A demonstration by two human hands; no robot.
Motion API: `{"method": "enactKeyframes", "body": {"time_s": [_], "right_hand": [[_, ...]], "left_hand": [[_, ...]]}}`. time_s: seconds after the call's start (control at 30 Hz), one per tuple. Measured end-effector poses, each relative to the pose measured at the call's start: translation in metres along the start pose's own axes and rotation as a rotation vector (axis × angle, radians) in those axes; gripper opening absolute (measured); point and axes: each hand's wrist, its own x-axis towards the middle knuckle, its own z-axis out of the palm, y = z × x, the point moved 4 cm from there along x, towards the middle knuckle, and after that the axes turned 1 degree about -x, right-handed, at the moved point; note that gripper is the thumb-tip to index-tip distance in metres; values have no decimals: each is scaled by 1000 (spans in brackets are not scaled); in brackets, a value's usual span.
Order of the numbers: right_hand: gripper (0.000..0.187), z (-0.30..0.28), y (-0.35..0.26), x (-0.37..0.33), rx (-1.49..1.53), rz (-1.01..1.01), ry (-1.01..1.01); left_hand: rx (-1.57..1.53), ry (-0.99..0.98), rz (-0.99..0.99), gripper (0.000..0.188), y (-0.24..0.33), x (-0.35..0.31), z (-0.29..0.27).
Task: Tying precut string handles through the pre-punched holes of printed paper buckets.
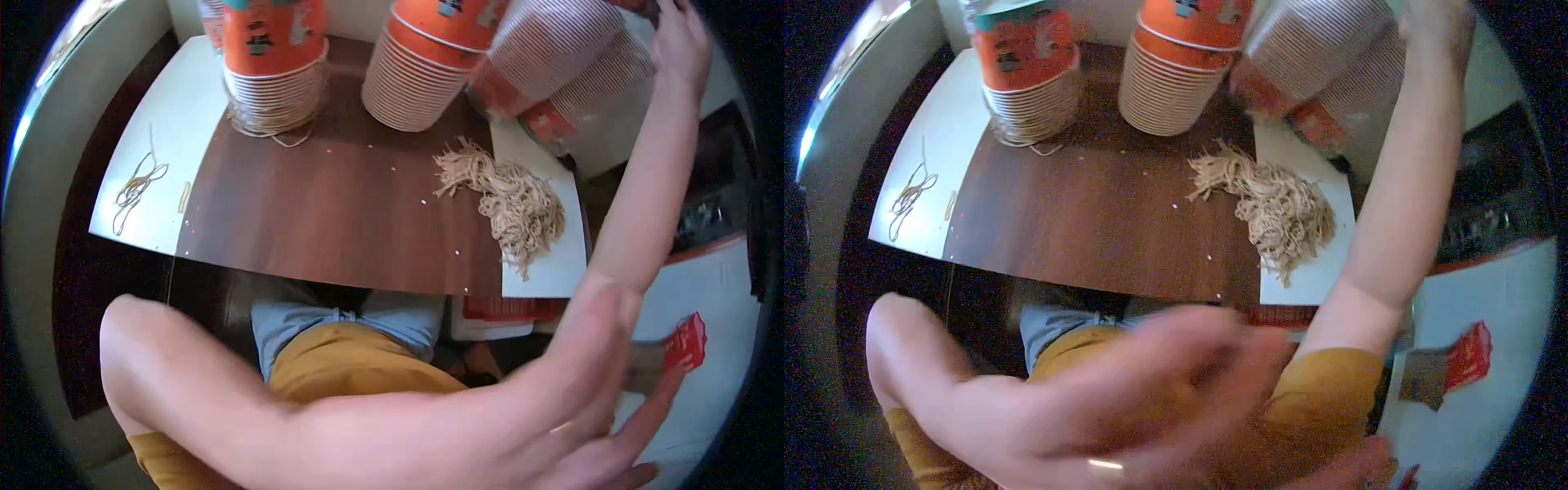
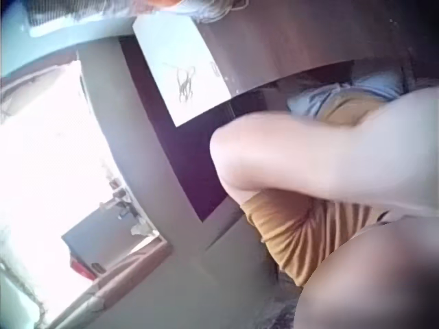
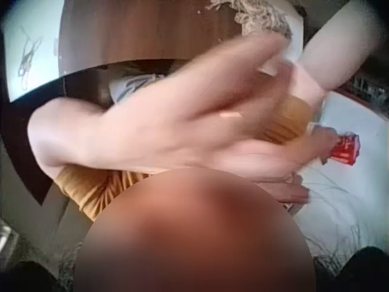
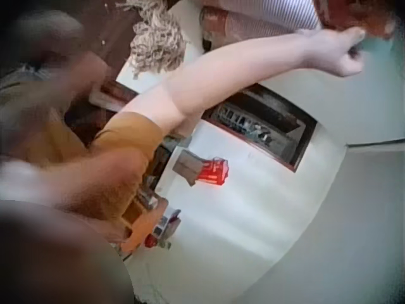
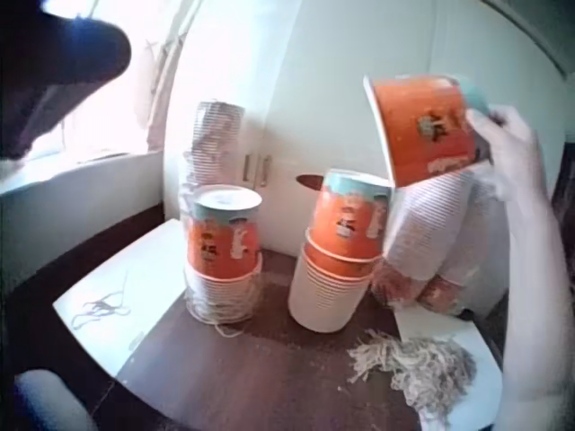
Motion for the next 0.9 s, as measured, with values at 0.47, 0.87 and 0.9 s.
{"method": "enactKeyframes", "body": {"time_s": [0.47, 0.87, 0.9], "right_hand": [[29, 43, 4, -391, 1134, 1891, 185], [16, 14, 133, -322, -581, 376, -1027], [15, 23, 131, -320, -632, 359, -1044]], "left_hand": [[255, -10, -260, 34, -127, 1, 118], [231, -254, -211, 18, -108, 3, 105], [211, -213, -249, 23, -108, 4, 101]]}}
